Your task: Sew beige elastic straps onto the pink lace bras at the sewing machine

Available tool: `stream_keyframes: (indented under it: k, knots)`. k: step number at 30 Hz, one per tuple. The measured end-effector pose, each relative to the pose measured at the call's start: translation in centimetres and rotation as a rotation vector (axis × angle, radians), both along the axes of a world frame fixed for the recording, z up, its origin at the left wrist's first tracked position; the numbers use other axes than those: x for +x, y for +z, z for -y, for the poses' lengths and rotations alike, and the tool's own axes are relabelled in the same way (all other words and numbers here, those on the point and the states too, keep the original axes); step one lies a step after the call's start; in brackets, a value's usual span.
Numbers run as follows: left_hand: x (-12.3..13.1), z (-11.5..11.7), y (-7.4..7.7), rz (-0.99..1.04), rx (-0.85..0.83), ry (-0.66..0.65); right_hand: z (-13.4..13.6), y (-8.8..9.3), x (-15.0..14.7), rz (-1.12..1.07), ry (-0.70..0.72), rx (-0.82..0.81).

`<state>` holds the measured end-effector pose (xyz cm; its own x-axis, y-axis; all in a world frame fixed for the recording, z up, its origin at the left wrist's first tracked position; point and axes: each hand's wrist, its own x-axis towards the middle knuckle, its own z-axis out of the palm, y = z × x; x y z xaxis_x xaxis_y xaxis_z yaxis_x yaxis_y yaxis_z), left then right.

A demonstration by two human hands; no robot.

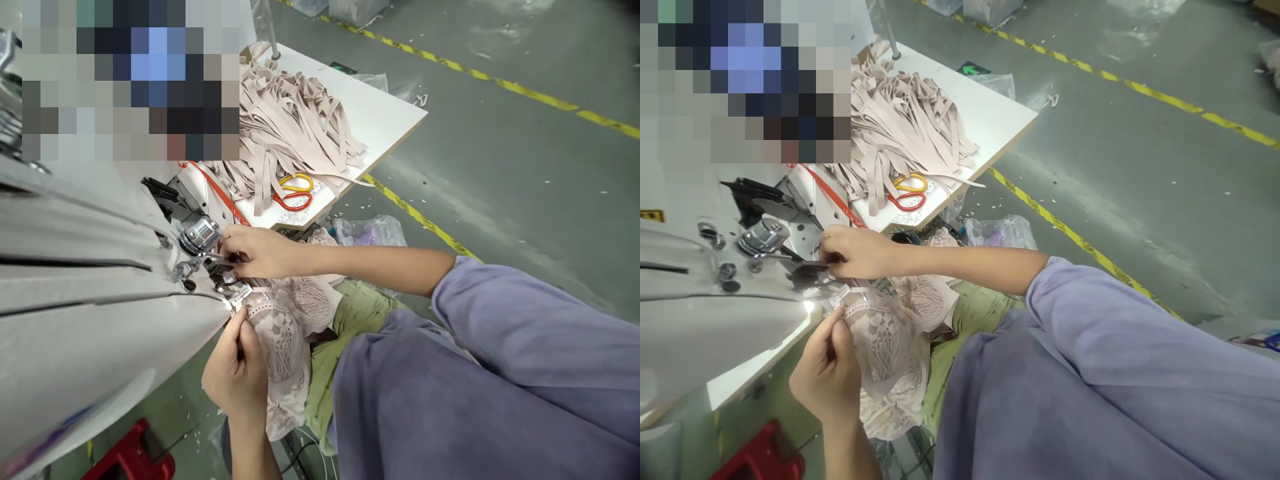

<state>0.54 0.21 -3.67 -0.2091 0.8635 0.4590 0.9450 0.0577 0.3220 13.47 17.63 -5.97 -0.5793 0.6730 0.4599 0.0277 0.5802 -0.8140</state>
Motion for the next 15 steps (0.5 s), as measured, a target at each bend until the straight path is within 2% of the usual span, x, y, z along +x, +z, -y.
stream_keyframes:
  k: [10,13,15]
  knots:
    - [0.68,-0.17,0.09,-0.063,0.014,-0.003,-0.18,-0.21,0.48,-0.049,0.003,-0.004]
    - [0.30,0.28,0.10,-0.022,-0.039,0.081,-0.18,-0.40,0.49,-0.055,0.005,-0.031]
    - [-0.27,0.64,0.20,0.108,-0.133,0.173,-0.01,-0.48,0.42,-0.060,0.006,-0.066]
